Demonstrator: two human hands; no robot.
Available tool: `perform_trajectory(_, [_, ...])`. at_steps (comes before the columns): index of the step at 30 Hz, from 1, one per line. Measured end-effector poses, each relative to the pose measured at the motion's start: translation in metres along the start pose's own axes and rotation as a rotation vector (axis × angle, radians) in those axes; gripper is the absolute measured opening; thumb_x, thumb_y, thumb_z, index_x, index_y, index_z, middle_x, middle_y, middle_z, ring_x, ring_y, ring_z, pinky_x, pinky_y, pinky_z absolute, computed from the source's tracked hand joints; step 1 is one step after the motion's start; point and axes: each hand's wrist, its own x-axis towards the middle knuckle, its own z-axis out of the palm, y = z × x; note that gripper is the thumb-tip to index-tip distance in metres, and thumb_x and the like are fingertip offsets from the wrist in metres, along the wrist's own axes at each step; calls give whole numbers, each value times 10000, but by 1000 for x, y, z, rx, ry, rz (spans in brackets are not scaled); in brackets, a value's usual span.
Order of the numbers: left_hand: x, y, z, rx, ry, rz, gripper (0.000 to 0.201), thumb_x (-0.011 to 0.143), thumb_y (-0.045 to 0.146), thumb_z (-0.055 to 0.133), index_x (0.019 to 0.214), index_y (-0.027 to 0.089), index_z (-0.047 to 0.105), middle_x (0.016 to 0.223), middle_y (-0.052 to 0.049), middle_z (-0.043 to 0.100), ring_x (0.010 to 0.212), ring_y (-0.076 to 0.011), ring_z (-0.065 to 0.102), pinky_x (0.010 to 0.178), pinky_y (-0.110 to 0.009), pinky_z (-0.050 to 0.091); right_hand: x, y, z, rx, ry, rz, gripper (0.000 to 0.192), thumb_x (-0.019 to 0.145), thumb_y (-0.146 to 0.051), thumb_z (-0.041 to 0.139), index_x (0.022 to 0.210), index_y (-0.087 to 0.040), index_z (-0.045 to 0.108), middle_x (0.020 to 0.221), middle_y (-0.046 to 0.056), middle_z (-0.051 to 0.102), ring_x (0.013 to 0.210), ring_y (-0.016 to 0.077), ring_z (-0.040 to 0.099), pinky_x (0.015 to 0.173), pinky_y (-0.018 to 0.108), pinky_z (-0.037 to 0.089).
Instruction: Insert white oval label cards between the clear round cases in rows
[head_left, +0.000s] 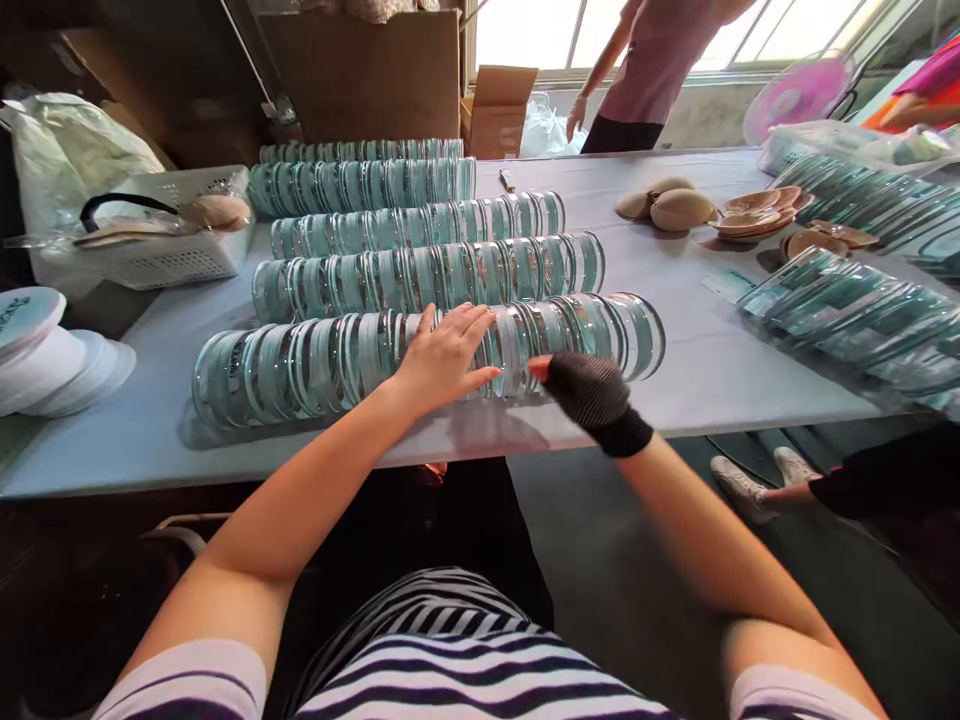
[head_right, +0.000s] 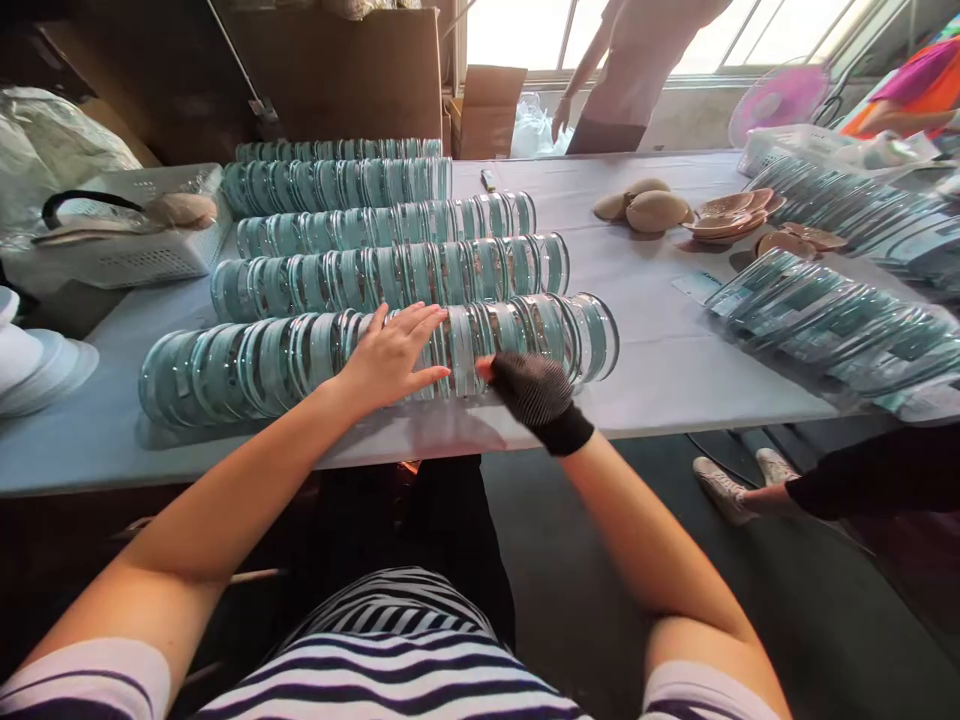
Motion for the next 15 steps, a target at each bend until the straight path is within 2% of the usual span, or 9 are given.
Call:
perform_trajectory(2, [11,11,2,0,15,38,713,933,515,515,1531,178,323,1587,-130,352,1487,-295,276,1211,-574,148,41,24,-30,-72,61,96,380,923,-296,474,1221,-191,685,1149,131,710,1039,275,648,849,334,472])
perform_trajectory(3, [17,16,4,0,11,49,718,930,520,518,1530,176,328,1589,-133,347,1488,-300,272,1208,-574,161,65,34,-42,-102,22,103,385,905,-297,503,1228,-188,682,1140,133,713,1047,282,646,854,334,472])
perform_trajectory(5, [27,24,11,3,-8,54,723,919,530,530,1522,176,349,1586,-129,354,1478,-298,296,1203,-566,192,112,45,-56,-129,-189,60,378,845,-271,575,1193,-200,705,1103,110,728,1012,268,659,837,318,480])
perform_trajectory(8, [35,28,22,23,-6,58,726,896,534,561,1501,175,383,1568,-107,391,1448,-274,356,1200,-542,227,165,47,-57,-97,-509,-60,435,759,-161,598,1178,-177,715,1089,80,738,952,205,671,811,267,489])
perform_trajectory(11, [34,26,29,38,31,70,720,890,541,563,1487,173,401,1556,-97,413,1437,-263,377,1197,-541,241,187,42,-51,-46,-663,-158,499,722,-114,563,1203,-107,694,1083,76,741,923,162,663,777,227,489])
perform_trajectory(15, [32,24,32,29,38,73,730,886,548,559,1488,169,395,1547,-98,427,1430,-268,387,1191,-557,250,183,34,-56,-83,-665,-161,461,687,-100,570,1119,-58,725,1024,97,751,903,175,665,761,234,475])
